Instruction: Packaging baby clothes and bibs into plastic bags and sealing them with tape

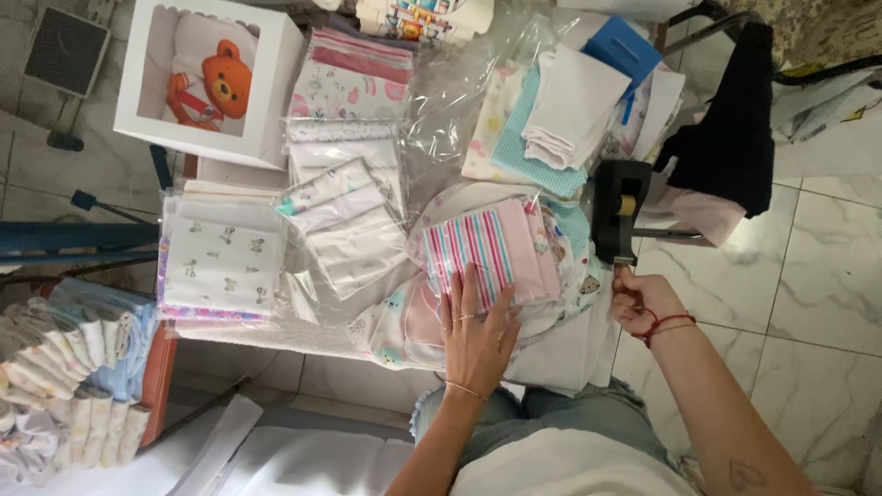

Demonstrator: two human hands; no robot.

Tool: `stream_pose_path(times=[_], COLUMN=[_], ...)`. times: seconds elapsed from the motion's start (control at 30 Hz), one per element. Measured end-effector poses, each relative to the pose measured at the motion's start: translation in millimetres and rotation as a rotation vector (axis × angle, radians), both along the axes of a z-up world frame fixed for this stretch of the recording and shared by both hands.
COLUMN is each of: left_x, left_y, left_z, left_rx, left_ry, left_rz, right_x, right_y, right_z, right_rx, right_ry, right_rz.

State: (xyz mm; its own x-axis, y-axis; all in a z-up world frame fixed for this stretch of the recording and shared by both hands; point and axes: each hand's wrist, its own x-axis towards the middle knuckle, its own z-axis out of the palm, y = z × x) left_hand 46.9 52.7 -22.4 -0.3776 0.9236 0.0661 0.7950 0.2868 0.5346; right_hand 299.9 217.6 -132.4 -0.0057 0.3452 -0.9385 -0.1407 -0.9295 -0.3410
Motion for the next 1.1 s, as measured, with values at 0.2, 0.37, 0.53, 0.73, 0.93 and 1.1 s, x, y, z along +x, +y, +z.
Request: stream_pose_path(times=[0.2,0.37,0.53,0.73,0.93,1.1], left_x=[-1.5,-2.3,-3.1,-2.0,-1.3,-1.8], left_y=[-1.7,-0.1,-0.6,-0.7,-0.5,-0.9], left_z=[0.6,4.9,6.8,4.3,3.6,5.6], left_rx=[0.002,-0.016,-0.04,-0.047,-0.047,-0.05], left_ry=[0.011,0.016,0.023,0.037,0.056,0.023], left_rz=[-0.01,-0.022,-0.032,-0.038,-0.025,-0.029], right_x=[-32.3,-38.3,-50.7,-65.8,-33.8,-25.6], right_y=[-9.1,-9.5,-14.3,-20.2,-27.2,-36.3], right_z=[77.8,91.0,104.0,125.8,67.4,42.2], right_rx=[0.015,0.018,0.035,0.142,0.272,0.372], right_ry=[-0.013,-0.021,-0.044,0.174,0.259,0.216], right_rz=[0.006,-0.093,-0.164,-0.308,-0.431,-0.466])
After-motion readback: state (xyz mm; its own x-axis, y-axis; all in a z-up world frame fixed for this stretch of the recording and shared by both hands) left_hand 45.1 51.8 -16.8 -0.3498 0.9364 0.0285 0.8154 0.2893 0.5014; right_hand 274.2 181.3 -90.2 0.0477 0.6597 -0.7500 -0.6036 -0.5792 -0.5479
